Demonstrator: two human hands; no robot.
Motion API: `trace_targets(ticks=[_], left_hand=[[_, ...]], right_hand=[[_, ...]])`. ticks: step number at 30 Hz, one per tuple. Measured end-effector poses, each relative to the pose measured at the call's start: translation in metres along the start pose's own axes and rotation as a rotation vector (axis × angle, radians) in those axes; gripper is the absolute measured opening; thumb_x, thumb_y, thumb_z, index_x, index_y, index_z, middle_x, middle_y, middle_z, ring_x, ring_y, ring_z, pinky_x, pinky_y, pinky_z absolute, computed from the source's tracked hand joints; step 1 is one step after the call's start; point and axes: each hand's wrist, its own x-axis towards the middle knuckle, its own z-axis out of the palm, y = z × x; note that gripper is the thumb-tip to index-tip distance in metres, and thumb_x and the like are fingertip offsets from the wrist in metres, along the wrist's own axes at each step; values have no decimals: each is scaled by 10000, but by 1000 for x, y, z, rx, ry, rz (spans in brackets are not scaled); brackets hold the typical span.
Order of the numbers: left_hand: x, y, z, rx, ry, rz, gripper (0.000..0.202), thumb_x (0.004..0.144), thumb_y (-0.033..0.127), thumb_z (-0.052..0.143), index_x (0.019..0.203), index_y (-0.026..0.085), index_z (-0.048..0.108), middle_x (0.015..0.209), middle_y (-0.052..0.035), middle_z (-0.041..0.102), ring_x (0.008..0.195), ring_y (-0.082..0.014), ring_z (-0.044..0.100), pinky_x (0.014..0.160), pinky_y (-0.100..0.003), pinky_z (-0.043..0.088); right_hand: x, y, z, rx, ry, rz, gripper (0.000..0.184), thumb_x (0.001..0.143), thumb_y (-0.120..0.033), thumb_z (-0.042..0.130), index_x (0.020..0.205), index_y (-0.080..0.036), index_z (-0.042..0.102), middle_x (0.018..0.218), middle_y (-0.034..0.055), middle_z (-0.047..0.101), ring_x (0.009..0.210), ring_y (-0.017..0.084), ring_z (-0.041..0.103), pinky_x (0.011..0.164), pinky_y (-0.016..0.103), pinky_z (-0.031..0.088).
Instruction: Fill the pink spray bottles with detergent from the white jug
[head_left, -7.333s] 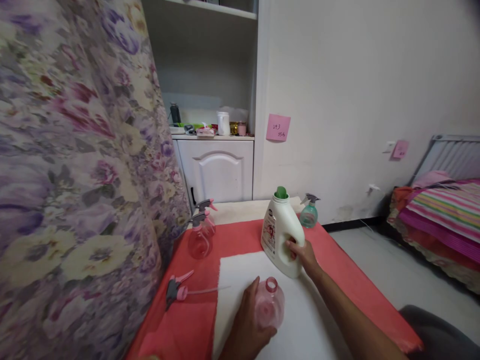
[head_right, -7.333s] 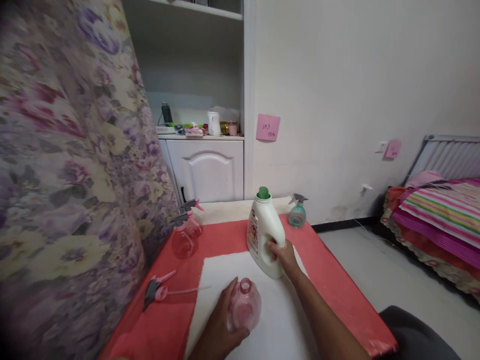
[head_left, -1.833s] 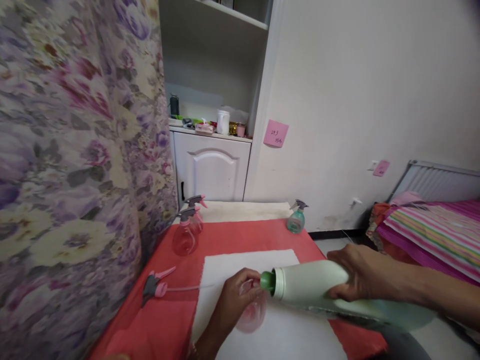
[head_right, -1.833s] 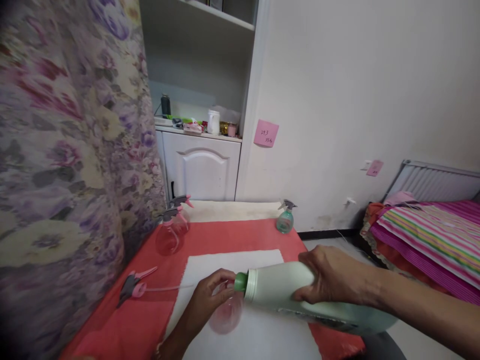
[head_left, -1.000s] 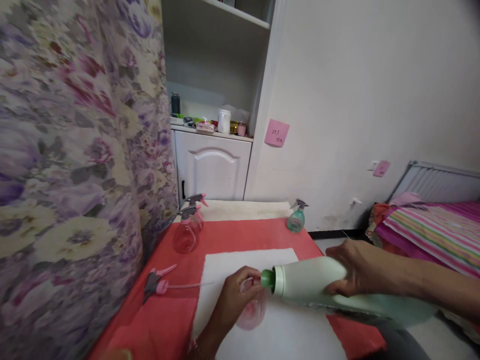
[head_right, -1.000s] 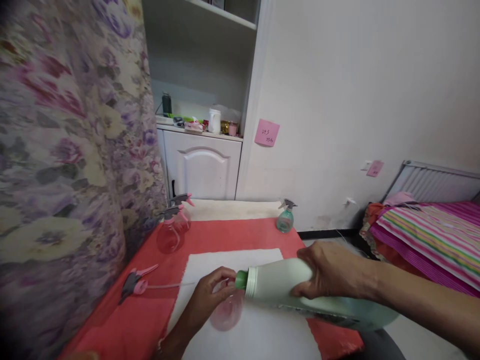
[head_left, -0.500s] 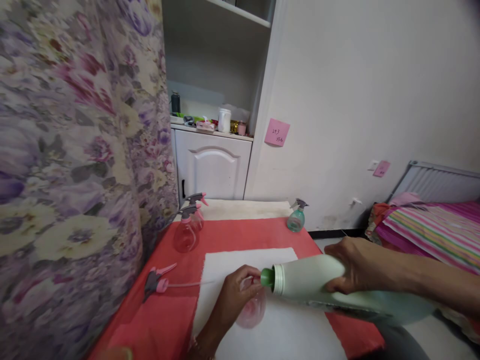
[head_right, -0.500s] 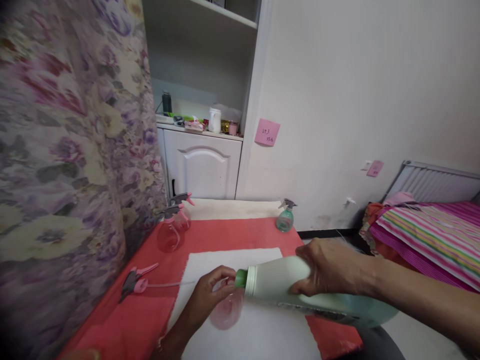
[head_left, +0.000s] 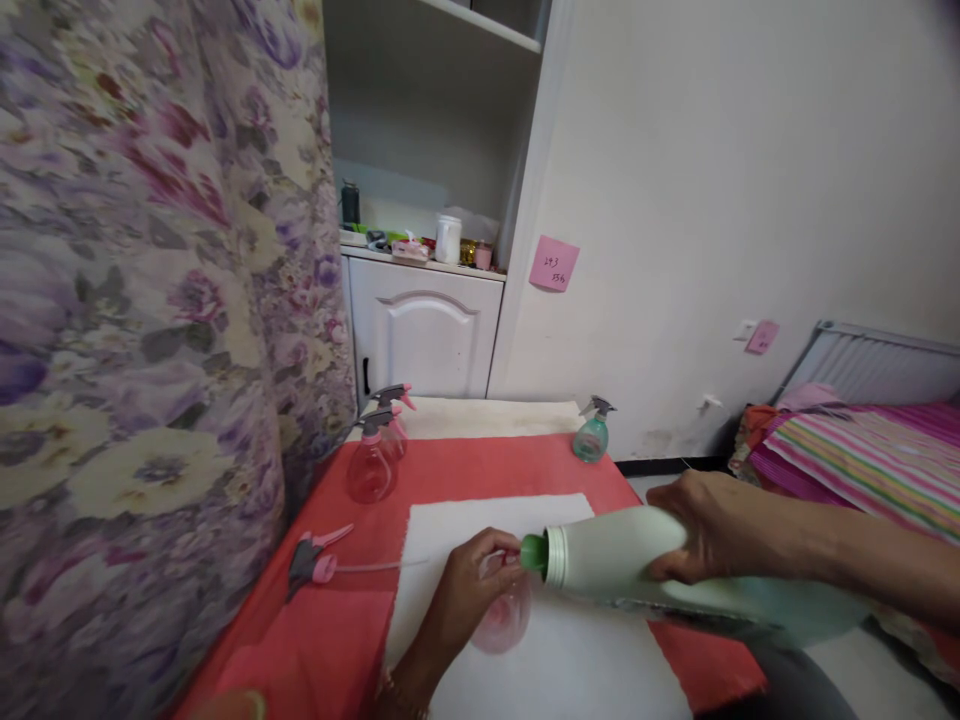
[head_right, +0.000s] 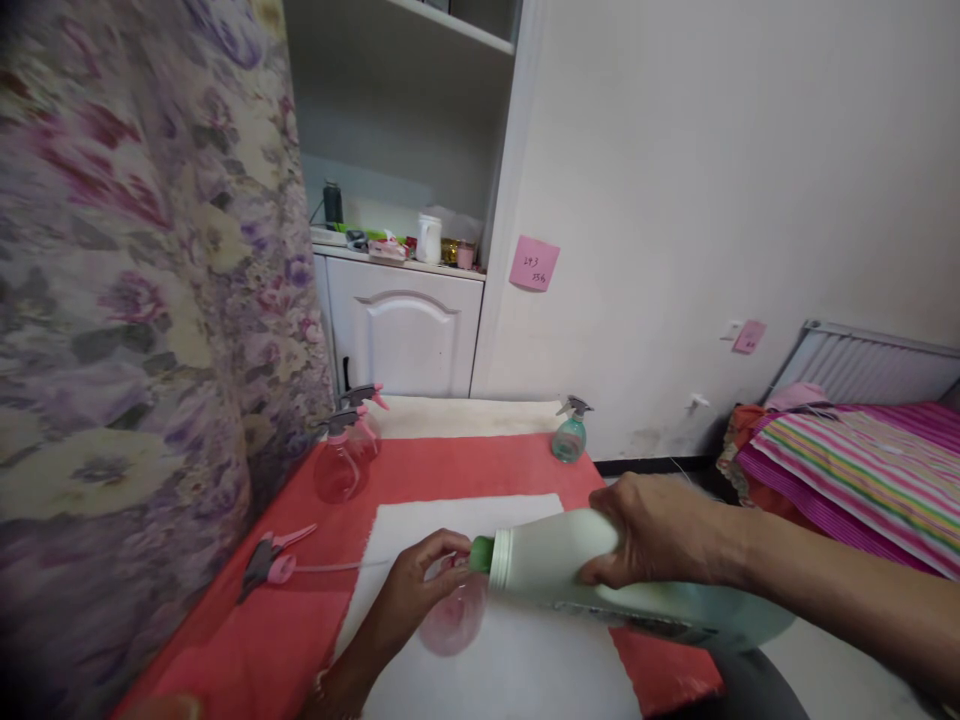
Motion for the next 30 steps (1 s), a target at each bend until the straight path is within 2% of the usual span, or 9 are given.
trace_targets(ticks=[20,30], left_hand=[[0,-4,0,-26,-11,4,139,757,250,713,886,196,712,898,-37,694,914,-212,629,861,-300,455],[1,-6,1,-35,-9,-7,148,745,243,719,883,189,710,904,-42,701,919,-214,629,859,-297,459]], right_hand=[[2,2,0,10,22,-20,356,699,-535,725,759,-193,647,646,57,681,549,184,605,480,271,356],[2,1,-2,-20,-17,-2,371,728,-571,681,794,-207,666,679,54,696,578,193,636,502,261,400]])
